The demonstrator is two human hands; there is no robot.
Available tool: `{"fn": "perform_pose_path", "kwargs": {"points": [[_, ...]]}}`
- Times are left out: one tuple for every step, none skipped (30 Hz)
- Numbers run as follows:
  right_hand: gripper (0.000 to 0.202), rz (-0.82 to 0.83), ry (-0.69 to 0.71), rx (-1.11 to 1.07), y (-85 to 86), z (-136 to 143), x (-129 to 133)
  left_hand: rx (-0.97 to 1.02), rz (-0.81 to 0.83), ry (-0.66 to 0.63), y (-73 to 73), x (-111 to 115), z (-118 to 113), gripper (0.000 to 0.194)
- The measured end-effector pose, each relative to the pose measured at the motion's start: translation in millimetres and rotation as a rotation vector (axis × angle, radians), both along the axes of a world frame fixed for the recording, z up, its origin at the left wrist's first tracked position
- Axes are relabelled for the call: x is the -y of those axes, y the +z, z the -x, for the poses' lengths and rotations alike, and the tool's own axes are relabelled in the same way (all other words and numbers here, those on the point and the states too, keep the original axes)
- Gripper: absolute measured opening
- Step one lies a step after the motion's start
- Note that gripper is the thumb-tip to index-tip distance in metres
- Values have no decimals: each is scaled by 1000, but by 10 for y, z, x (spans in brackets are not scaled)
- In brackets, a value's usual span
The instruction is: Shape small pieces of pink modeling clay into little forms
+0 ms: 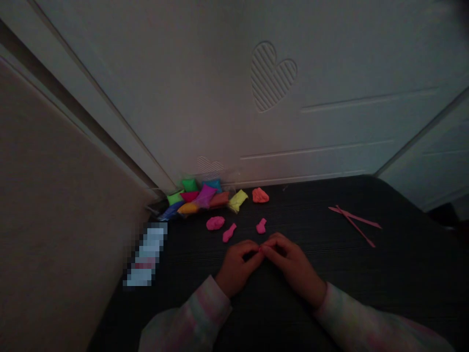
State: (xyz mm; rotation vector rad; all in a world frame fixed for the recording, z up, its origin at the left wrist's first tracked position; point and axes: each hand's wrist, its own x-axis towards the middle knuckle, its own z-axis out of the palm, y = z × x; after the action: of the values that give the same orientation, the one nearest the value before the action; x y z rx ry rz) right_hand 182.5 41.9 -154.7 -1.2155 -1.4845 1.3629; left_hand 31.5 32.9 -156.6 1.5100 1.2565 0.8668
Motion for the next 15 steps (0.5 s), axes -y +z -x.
{"fn": "perform_pose_path", "kwargs": {"points": [[16, 6, -1, -3, 1, -1, -1, -4, -5, 1, 2, 0, -1, 19], [16, 10, -2, -5, 1, -2, -3, -9, -8, 2, 3, -1, -1, 19], [15, 13, -1, -7, 1, -4, -5, -14, -11, 2, 2, -2, 0, 19], [14, 14, 0, -8, 0, -6, -8, -19, -13, 1, 1, -2, 2, 19], [12, 13, 2, -10, -2, -8, -11, -23, -14, -1, -2, -3, 4, 18], [12, 13, 4, -13, -4, -11, -15, -27, -15, -2, -4, -3, 5, 18], [11, 14, 4, -17, -6, -13, -20, -30, -17, -4, -7, -3, 7, 17], [11, 16, 4, -21, -8, -15, -25, -33, -19, -6, -9, -2, 7, 17], [11, 20, 3, -26, -11, -16, -30, -35, -21, -6, -10, -1, 7, 16], [12, 25, 2, -30, -13, -18, -36, -38, -22, -7, -10, 0, 6, 16], [13, 31, 2, -34, -14, -19, -40, -40, -23, -9, -10, 0, 5, 15], [14, 38, 2, -39, -14, -20, -45, -41, -24, -11, -8, 1, 4, 14], [15, 44, 2, -44, -13, -21, -48, -41, -23, -14, -6, 1, 3, 13], [16, 51, 2, -48, -10, -21, -50, -40, -21, -19, -4, 0, 3, 12], [16, 56, 2, -53, -6, -21, -51, -38, -19, -26, -1, -2, 3, 12]]}}
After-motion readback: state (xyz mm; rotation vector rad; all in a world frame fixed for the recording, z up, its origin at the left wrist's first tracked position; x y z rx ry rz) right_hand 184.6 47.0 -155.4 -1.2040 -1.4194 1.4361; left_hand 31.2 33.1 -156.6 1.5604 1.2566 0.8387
